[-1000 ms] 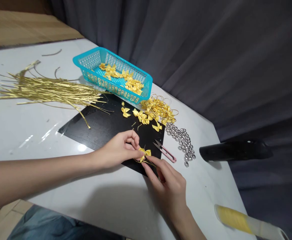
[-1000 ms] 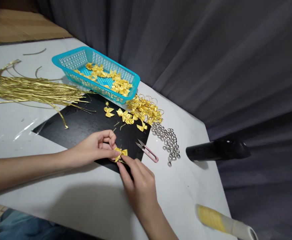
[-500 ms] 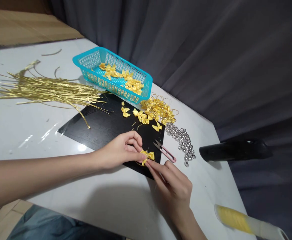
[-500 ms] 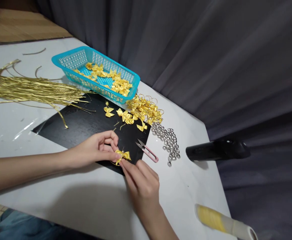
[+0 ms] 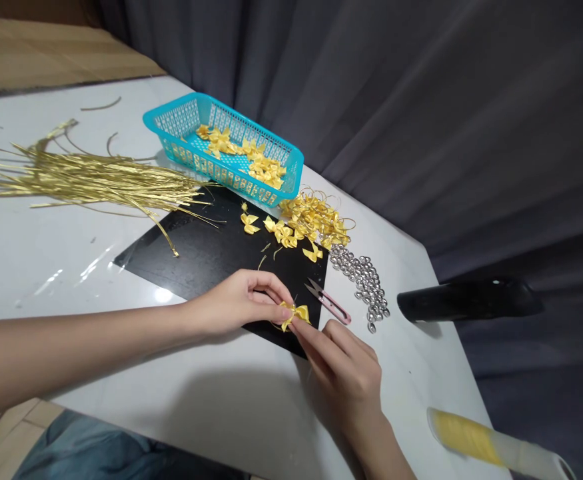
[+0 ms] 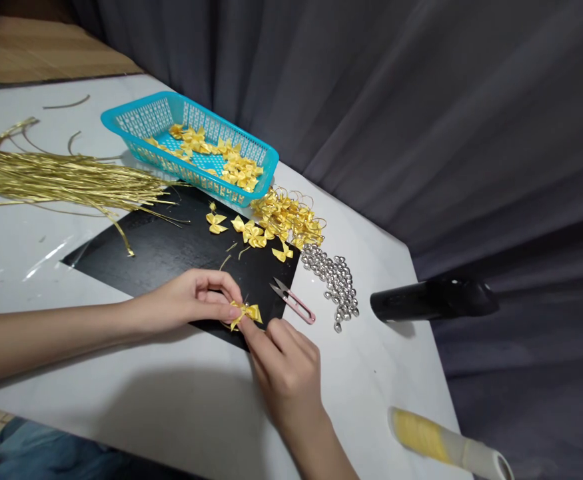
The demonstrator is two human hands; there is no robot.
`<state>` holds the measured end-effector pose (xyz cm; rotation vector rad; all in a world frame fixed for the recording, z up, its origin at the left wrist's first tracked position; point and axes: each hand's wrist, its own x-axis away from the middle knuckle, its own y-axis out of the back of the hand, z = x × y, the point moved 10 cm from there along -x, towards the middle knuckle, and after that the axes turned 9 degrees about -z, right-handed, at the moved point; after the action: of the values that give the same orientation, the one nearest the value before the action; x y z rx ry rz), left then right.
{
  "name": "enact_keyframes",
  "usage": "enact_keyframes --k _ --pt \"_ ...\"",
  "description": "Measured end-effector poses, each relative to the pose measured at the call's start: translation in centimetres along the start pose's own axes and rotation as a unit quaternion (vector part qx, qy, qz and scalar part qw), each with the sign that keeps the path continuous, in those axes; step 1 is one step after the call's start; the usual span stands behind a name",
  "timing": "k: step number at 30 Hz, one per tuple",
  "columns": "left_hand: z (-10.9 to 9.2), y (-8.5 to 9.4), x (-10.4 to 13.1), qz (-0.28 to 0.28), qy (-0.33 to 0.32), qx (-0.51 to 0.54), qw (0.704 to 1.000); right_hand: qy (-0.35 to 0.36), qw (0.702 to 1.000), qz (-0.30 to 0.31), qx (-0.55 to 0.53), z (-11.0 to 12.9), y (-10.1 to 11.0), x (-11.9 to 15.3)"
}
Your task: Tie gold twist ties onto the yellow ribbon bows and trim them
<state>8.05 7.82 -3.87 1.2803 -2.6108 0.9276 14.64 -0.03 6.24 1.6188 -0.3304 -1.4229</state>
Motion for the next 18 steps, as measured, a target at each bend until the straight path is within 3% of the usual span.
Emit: enact_keyframes --k 18 --pt "0.15 -0.01 0.05 -0.027 0.017 0.000 0.999 -0.006 1.000 0.020 -0.015 0.06 -0.33 -0.40"
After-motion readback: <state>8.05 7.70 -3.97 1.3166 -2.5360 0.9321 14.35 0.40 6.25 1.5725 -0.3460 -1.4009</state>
